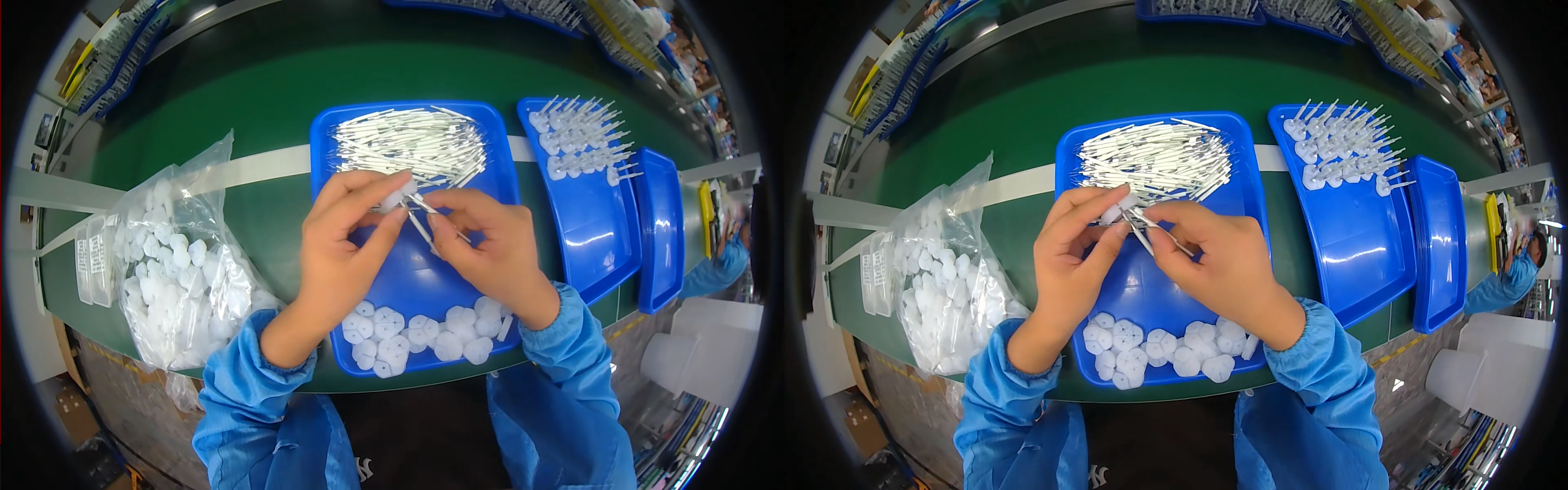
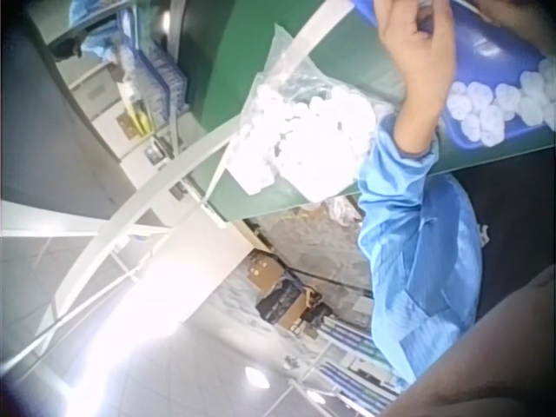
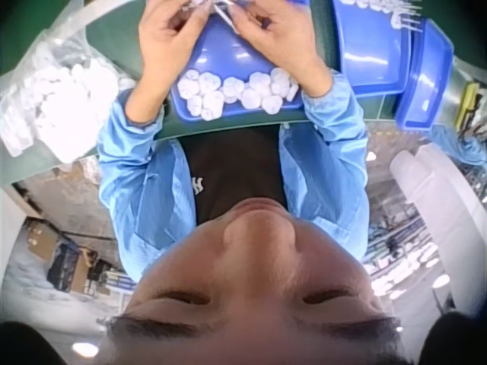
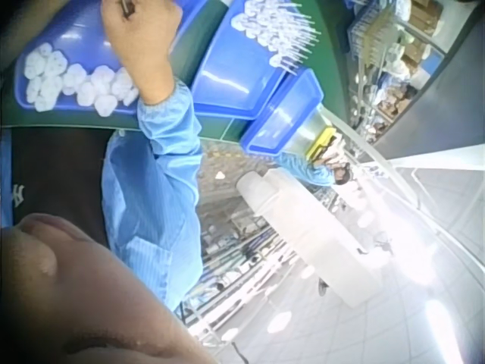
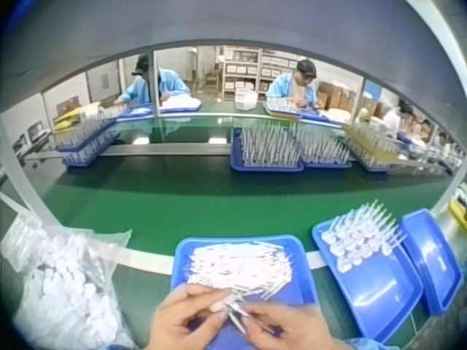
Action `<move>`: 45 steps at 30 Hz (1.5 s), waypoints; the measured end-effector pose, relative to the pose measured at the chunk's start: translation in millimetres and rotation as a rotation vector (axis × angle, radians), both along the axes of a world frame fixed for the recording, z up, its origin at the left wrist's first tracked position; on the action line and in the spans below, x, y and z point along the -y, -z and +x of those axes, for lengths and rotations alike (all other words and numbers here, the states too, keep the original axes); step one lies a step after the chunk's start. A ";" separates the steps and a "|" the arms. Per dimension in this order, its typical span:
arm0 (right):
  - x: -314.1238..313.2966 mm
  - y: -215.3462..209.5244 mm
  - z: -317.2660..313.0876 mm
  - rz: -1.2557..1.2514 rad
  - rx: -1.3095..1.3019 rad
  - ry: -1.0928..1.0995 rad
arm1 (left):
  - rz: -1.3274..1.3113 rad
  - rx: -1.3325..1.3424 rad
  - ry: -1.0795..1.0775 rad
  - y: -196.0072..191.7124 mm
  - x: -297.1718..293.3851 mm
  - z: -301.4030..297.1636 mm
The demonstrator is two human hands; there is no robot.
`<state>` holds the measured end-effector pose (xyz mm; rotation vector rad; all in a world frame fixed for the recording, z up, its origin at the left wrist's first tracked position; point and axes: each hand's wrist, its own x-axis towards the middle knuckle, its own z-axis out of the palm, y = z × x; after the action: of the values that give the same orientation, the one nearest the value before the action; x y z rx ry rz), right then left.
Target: The person inserts white plastic sticks into the holes of white plastic bases by hand. They pick up a base and a stick, insert the stick into the base, and place the assembled unit into a blue tray. The process is repeated continuously throughout the video.
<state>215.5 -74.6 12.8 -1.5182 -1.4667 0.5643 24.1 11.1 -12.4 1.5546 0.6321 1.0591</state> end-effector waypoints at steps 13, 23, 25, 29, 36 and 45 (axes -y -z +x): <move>-4.2 -0.9 11.6 -0.243 -0.249 -0.085 | 0.336 -0.344 -0.083 -12.6 5.6 -0.3; -7.5 0.1 5.1 0.255 0.561 0.039 | 0.571 -0.422 -0.120 -9.2 5.4 -0.3; -7.8 2.4 3.6 0.255 0.522 0.034 | 0.560 -0.436 -0.124 -10.8 7.5 -0.5; -10.8 4.9 8.6 0.175 0.362 -0.010 | 0.438 -0.424 -0.086 -14.6 9.3 -2.2; -8.3 2.5 5.9 0.080 0.288 0.021 | 0.027 -0.207 -0.062 -15.5 10.3 5.1; -8.5 -0.1 15.5 0.036 -0.187 -0.157 | 0.339 -0.271 -0.071 -14.0 2.8 -2.9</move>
<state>231.0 -66.1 12.9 -1.2926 -1.4498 0.7489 21.3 8.3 1.6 2.0070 0.7221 1.0560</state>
